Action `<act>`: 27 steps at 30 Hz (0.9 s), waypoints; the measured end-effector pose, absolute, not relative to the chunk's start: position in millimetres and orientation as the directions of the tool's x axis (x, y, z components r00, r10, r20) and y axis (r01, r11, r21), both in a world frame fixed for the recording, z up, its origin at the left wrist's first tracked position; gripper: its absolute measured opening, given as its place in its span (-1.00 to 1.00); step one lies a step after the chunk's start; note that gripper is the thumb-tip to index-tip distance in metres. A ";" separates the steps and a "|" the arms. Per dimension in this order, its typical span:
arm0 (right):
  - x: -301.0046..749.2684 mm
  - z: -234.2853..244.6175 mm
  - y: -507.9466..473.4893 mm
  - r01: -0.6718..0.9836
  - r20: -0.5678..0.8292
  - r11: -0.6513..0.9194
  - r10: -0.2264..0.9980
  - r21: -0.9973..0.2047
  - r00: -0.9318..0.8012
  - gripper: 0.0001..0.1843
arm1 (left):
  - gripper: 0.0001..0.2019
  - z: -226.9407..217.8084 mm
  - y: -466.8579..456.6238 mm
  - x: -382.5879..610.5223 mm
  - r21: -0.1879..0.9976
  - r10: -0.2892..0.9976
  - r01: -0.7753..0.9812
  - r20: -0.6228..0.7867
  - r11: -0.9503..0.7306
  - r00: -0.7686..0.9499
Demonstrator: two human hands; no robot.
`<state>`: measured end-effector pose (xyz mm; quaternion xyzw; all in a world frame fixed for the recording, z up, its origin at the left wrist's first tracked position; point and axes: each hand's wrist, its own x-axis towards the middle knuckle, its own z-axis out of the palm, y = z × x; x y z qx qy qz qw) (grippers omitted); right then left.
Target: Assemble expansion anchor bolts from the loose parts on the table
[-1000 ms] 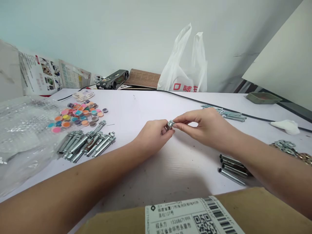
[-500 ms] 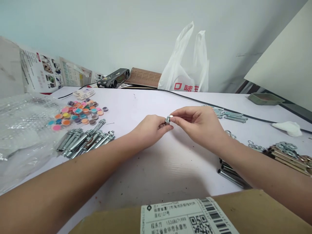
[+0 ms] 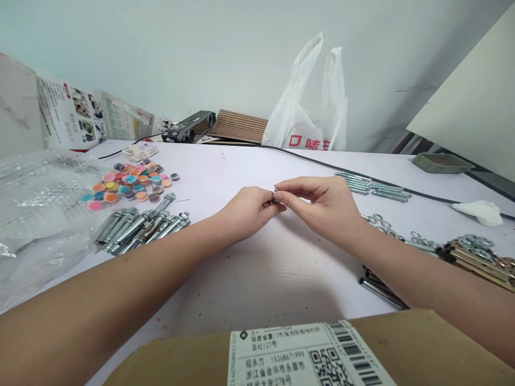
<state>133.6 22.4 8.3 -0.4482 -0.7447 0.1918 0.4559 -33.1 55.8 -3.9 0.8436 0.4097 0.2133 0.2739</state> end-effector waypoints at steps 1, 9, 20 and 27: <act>133.8 8.4 21.8 0.510 0.512 0.528 0.838 -0.678 -0.188 -0.84 | -0.68 -4.1 55.8 -33.1 0.635 0.810 0.577 0.136 -0.513 0.571; 137.0 3.5 25.1 0.561 0.514 0.512 0.840 -0.650 -0.171 -0.73 | -0.71 -5.1 54.3 -34.3 0.642 0.809 0.566 0.150 -0.517 0.569; 141.9 4.3 21.4 0.606 0.539 0.546 0.813 -0.578 -0.219 -0.76 | -0.67 -3.9 53.5 -35.3 0.688 0.826 0.556 0.117 -0.467 0.551; 143.7 3.9 22.1 0.581 0.485 0.588 0.804 -0.563 -0.343 -0.64 | -0.67 -4.9 53.9 -34.9 0.684 0.822 0.551 0.128 -0.478 0.554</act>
